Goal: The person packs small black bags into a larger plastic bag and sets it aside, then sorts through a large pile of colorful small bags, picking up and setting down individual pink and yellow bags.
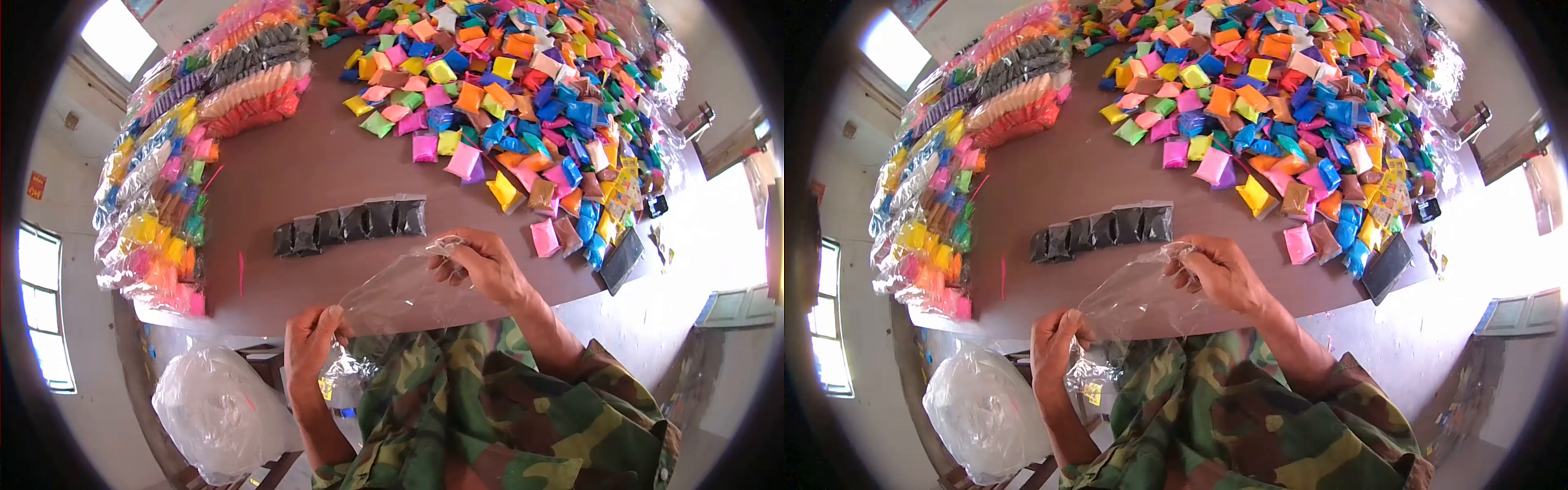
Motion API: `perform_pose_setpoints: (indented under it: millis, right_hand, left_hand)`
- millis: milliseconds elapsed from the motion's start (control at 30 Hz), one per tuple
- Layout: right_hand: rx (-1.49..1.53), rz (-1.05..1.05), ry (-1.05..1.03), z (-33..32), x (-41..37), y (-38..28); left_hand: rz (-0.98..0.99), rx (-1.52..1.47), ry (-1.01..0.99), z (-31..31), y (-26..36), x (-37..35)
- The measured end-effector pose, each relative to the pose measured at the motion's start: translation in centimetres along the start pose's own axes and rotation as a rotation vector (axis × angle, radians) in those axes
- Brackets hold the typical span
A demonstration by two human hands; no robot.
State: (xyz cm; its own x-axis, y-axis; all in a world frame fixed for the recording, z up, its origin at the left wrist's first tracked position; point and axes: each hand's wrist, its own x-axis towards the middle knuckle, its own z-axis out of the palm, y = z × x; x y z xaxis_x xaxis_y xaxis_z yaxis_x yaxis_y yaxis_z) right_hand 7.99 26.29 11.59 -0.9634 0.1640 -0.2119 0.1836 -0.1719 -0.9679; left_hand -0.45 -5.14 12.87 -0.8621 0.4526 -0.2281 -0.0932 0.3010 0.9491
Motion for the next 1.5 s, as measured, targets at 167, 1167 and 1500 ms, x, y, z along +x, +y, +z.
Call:
perform_pose_setpoints:
  millis: [167, 1167, 1500]
  right_hand:
    - [0.040, 0.095, -0.037, -1.5, 0.3, -1.4]
    - [-0.324, -0.202, -0.009, -3.4, 1.6, -0.4]
    - [-0.638, -0.777, 0.307, -2.2, 1.0, -4.2]
  left_hand:
    - [-0.038, 0.038, -0.017, 0.2, 0.0, 1.2]
    - [0.732, 0.752, 0.264, 9.0, 5.9, 4.9]
    - [0.713, 0.800, 0.432, 7.9, 5.8, 5.2]
